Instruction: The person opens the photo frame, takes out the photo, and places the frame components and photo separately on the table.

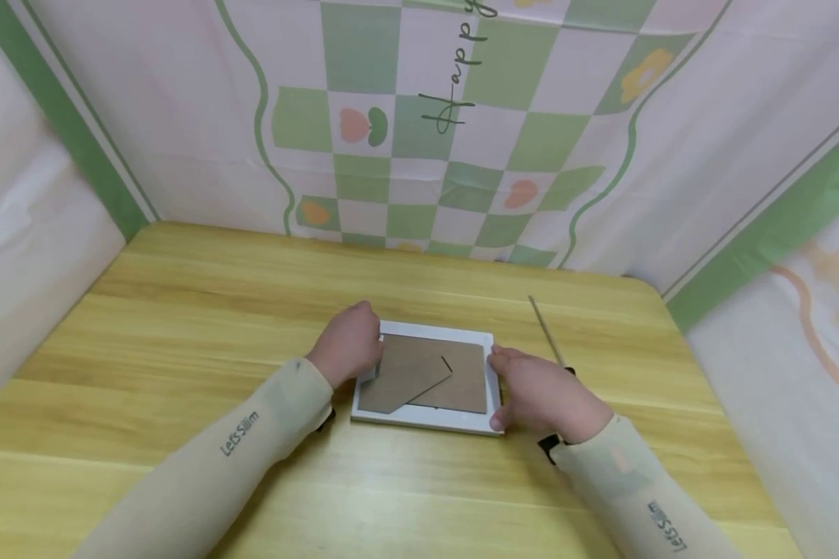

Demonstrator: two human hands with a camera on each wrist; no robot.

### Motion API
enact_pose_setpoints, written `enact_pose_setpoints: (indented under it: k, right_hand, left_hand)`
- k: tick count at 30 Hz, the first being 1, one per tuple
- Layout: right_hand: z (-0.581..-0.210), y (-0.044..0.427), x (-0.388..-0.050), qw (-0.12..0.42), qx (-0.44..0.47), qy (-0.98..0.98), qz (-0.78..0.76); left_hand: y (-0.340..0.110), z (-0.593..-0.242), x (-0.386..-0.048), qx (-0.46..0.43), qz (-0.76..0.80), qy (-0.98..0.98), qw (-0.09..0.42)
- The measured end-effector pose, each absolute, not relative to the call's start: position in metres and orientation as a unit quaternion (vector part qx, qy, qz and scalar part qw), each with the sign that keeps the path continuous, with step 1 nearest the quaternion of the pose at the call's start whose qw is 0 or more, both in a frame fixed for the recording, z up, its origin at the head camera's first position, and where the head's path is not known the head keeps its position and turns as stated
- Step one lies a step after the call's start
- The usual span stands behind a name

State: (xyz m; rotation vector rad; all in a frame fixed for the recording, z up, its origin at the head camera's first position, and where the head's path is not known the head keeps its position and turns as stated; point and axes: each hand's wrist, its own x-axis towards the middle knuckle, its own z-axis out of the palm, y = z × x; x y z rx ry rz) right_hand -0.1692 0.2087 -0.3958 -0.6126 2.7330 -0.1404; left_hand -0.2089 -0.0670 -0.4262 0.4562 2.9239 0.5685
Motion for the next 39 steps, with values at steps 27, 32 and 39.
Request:
enact_pose_setpoints:
  k: [27, 32, 39]
  right_hand:
    - [-0.4, 0.212, -0.168, 0.195, -0.215, 0.956, -0.049]
    - [-0.396, 0.21, -0.168, 0.198, -0.208, 0.957, -0.039]
    - [-0.395, 0.208, -0.17, 0.195, -0.216, 0.956, -0.031]
  left_hand:
    - [-0.074, -0.429, -0.196, 0.184, 0.22, 0.954, 0.089]
    - [-0.077, -0.44, -0.184, 0.204, 0.209, 0.953, 0.076]
    - [-0.088, -0.443, -0.171, 0.222, 0.184, 0.957, 0.04]
